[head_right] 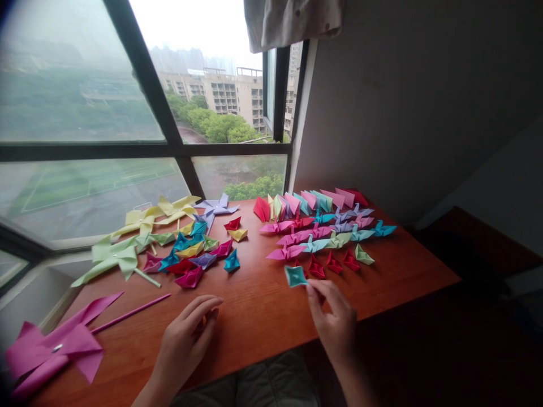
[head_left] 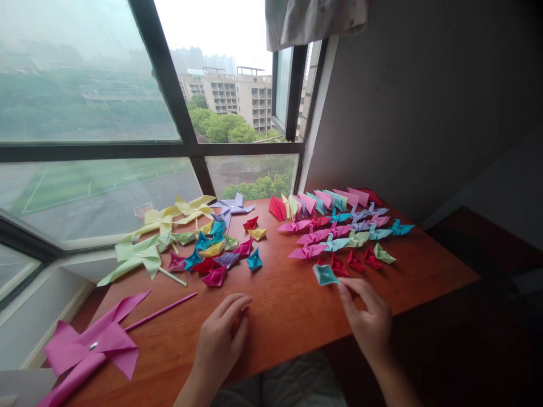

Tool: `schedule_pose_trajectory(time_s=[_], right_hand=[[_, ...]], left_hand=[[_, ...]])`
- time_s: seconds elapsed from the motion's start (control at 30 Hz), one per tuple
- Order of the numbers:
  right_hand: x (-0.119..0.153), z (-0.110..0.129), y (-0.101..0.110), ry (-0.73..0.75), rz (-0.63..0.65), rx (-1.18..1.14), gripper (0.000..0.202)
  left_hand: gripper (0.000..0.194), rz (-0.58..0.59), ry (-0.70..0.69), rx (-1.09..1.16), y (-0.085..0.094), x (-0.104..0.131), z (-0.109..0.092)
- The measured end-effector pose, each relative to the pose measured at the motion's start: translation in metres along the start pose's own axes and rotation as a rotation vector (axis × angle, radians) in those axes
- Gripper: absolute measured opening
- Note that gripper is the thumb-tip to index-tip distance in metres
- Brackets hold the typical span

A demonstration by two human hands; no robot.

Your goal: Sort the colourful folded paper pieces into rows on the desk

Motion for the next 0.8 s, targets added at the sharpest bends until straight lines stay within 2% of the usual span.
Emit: schedule_pose_trajectory(time_s=[0.1, 0.2, 0.27, 0.37, 0.43, 0.53, 0.7, 0.8], right_hand=[[-0.01, -0.057, 0.061, -0.102, -0.181, 0.205, 0.021], [-0.012, -0.132, 0.111, -0.354, -0.313, 0.302, 0.041], [-0.01, -0.176, 0.129, -0.483, -0.324, 0.294, 0.051], [-0.009, -0.219, 0.135, -0.56, -0.237, 0.294, 0.054], [-0.009, -0.235, 0.133, -0.589, -0.195, 0.292, 0.052], [-0.009, -0.245, 0.131, -0.617, -0.171, 0.306, 0.048], [-0.013, -0.244, 0.127, -0.627, -0.103, 0.392, 0.043], [-0.013, -0.237, 0.128, -0.599, -0.129, 0.403, 0.046]], left_hand=[[0.022, 0.062, 0.004, -0.015, -0.006, -0.002, 0.001], [0.022, 0.097, -0.001, -0.042, -0.009, -0.003, 0.001], [0.021, 0.112, 0.002, -0.055, -0.01, -0.004, 0.001], [0.021, 0.127, 0.008, -0.056, -0.01, -0.005, 0.001], [0.021, 0.134, 0.013, -0.052, -0.009, -0.006, 0.001], [0.02, 0.148, 0.02, -0.049, -0.009, -0.007, 0.001], [0.02, 0.155, 0.016, -0.058, -0.011, -0.007, 0.002], [0.02, 0.152, 0.013, -0.059, -0.011, -0.008, 0.002]])
Point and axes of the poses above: each hand's wrist, its own x-axis away from the middle knuckle, its own y-axis out of the back of the hand, z = x × y, the point moved 7 cm from there along -x, towards the middle knuckle, and after that the axes turned 15 degrees about z, right-handed, at the moved point
